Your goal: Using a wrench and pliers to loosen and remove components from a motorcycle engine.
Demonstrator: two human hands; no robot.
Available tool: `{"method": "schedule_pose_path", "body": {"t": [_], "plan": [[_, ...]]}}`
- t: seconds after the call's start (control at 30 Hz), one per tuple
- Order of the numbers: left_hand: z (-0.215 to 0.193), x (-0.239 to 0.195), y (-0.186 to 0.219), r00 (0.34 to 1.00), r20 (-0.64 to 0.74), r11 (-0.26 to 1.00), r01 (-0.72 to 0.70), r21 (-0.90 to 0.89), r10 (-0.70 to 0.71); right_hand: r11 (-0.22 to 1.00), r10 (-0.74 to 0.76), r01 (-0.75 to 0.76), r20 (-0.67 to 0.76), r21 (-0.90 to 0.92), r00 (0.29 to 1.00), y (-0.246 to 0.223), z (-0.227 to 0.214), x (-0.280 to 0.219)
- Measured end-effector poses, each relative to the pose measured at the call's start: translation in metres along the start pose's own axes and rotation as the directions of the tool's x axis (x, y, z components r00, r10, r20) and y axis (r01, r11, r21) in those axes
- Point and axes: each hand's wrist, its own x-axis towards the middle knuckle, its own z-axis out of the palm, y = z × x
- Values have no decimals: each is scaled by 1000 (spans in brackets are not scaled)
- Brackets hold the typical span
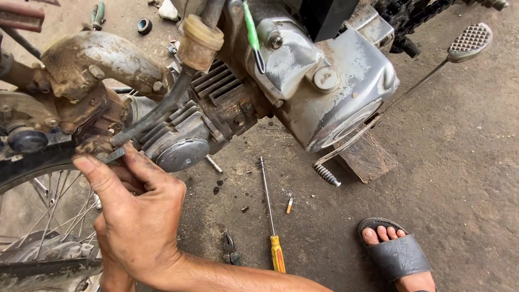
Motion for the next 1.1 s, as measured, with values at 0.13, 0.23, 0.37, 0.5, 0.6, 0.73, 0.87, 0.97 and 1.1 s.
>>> {"method": "schedule_pose_path", "body": {"t": [0.13, 0.23, 0.37, 0.5, 0.6, 0.73, 0.87, 0.97, 1.1], "plan": [[28, 78, 24, 999, -36, 995, 27, -100, -31, 1000, -2, 2, 19, 10, 1000, -5, -1, 1], [42, 105, 36, 994, -71, 985, 69, -156, -81, 1000, -3, 2, 67, 3, 998, -7, -2, 0], [47, 99, 39, 974, -58, 937, 195, -290, -220, 997, -32, 41, 124, -73, 992, -13, 3, -2], [55, 75, 39, 764, 243, 602, 628, -493, -598, 986, -15, 30, 94, -162, 995, -14, 23, -14], [147, 13, 6, 685, 241, 562, 712, -420, -687, 987, -20, 31, 68, -158, 997, 1, 23, -21], [229, -71, -22, 615, 255, 517, 777, -359, -746, 993, 5, 13, 144, -121, 990, 9, 34, -45], [244, -112, -17, 626, 208, 508, 751, -421, -752, 969, -1, 30, 119, -246, 993, 13, 43, -64], [220, -132, 24, 710, 94, 602, 653, -460, -698, 959, -32, 74, 153, -273, 988, 19, 43, -68], [345, -220, 103, 678, 195, 459, 653, -602, -709, 928, -85, 171, 257, -331, 963, 26, 36, -78]]}}
